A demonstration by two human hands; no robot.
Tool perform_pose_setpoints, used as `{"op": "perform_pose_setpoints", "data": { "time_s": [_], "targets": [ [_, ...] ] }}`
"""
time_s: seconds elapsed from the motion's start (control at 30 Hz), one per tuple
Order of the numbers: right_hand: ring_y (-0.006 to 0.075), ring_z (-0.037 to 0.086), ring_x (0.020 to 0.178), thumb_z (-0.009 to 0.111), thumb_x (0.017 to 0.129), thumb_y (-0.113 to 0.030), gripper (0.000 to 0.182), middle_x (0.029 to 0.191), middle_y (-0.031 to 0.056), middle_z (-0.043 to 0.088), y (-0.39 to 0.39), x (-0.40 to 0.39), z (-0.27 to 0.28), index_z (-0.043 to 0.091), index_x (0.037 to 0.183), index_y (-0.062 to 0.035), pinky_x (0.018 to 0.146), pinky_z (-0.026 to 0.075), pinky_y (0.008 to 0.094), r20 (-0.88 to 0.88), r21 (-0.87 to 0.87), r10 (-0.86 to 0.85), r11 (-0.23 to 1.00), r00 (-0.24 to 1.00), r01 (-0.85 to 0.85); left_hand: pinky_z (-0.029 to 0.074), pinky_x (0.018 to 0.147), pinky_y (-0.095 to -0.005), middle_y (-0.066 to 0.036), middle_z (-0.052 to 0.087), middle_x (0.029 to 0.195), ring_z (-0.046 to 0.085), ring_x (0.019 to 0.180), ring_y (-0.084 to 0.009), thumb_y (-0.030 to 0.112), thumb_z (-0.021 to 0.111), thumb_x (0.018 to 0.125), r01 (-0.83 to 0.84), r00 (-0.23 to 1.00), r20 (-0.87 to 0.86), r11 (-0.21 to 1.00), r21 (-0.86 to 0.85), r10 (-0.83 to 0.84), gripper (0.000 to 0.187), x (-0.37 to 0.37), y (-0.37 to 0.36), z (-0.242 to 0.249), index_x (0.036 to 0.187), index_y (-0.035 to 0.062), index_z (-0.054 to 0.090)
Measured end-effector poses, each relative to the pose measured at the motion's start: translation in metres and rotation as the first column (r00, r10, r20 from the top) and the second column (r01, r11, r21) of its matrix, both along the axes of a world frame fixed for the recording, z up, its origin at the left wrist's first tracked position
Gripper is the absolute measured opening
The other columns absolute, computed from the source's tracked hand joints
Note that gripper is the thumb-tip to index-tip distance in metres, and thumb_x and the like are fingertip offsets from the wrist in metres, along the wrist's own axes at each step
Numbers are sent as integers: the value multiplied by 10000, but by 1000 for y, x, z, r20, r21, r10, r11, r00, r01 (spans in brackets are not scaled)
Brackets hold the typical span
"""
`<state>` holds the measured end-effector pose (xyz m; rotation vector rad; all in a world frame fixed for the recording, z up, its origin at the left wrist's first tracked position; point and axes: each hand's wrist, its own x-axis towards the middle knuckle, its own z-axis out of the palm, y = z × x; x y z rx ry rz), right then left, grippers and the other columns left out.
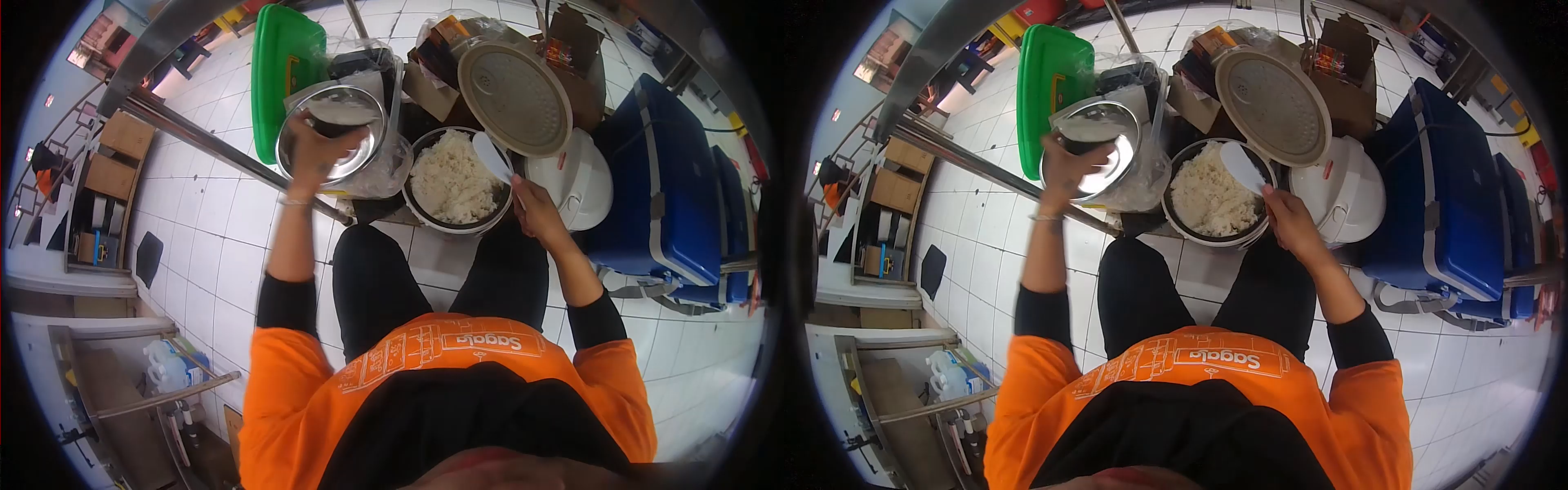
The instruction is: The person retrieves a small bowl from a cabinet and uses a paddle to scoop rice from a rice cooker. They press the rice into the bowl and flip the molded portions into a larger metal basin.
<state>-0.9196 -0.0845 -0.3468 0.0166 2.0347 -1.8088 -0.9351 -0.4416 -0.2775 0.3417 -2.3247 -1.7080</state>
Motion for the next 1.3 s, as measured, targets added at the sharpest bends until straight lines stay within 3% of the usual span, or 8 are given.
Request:
{"op": "perform_pose_setpoints", "data": {
  "time_s": [0.2, 0.43, 0.5, 0.6, 0.73, 1.0, 1.13, 1.3],
  "targets": [
    [66, 319, 341, 478, 945, -486, 457, 546, -20, 397, 8, 10, -22, 462, 713, -93, 314, 245, 238, 15, -14, -21, 1000, 1000, 21, 506, 824, -379, -182, 642, 967, 623, 926, -319, 427, 869, 510, 134, 991, 136, 323, -937, -16, 836, -36, -77, 15, 1191, 80, 528],
    [79, 406, 437, 489, 945, -456, 429, 560, -16, 415, 17, 10, -28, 532, 777, -64, 407, 311, 238, -54, 129, -31, 991, 998, 38, 494, 863, -345, -179, 635, 1037, 618, 985, -298, 382, 835, 610, 194, 944, 65, 384, -903, -324, 797, -64, -95, 19, 1289, 120, 508],
    [126, 483, 507, 525, 926, -421, 403, 569, 33, 466, 26, 4, -25, 553, 813, -35, 487, 371, 267, -51, 202, -51, 978, 997, 60, 503, 773, -279, -150, 641, 1061, 640, 890, -237, 438, 831, 628, 106, 994, 37, 911, -400, -99, 890, -29, -68, 44, 1294, -14, 450],
    [245, 594, 591, 540, 905, -364, 354, 628, 134, 572, 41, -5, -30, 574, 862, -14, 579, 453, 355, -229, 430, 66, 902, 971, 40, 476, 666, -257, -110, 617, 1066, 599, 836, -158, 312, 793, 733, 205, 978, 60, 974, -96, -200, 795, 26, -38, 45, 1318, -50, 395],
    [390, 631, 842, 537, 881, -319, 292, 827, 202, 655, 39, -6, 6, 632, 960, -55, 755, 489, 475, -338, 825, 375, 559, 863, 80, 531, 675, -257, -169, 549, 1151, 613, 878, -181, 232, 810, 729, 195, 962, 145, 956, 219, -230, 907, 93, 9, -42, 1396, -59, 270],
    [342, 632, 891, 573, 854, -291, 215, 918, 157, 664, -24, -33, -38, 664, 965, -131, 818, 460, 480, -85, 893, 558, 410, 826, -185, 491, 826, -317, -97, 537, 1205, 567, 1040, -190, 402, 687, 825, -10, 958, 238, 809, 587, -160, 720, 117, 59, -152, 1337, 25, 351],
    [251, 568, 964, 561, 824, -180, 163, 883, 77, 653, -36, -58, 7, 700, 908, -164, 927, 304, 461, -258, 946, 755, 70, 603, 317, 458, 934, -433, -98, 527, 1265, 561, 1102, -235, 455, 554, 903, 15, 962, 172, 670, 742, -212, 610, 121, 67, -166, 1347, 76, 376],
    [247, 546, 967, 556, 771, -177, 178, 844, 76, 634, -75, -113, -5, 700, 825, -89, 906, 318, 431, -473, 788, 759, 136, 449, 600, 400, 1006, -499, -101, 509, 1302, 490, 1212, -267, 514, 531, 900, 168, 942, -9, 448, 878, -336, 629, 124, 77, -187, 1347, 97, 385]
  ]
}}
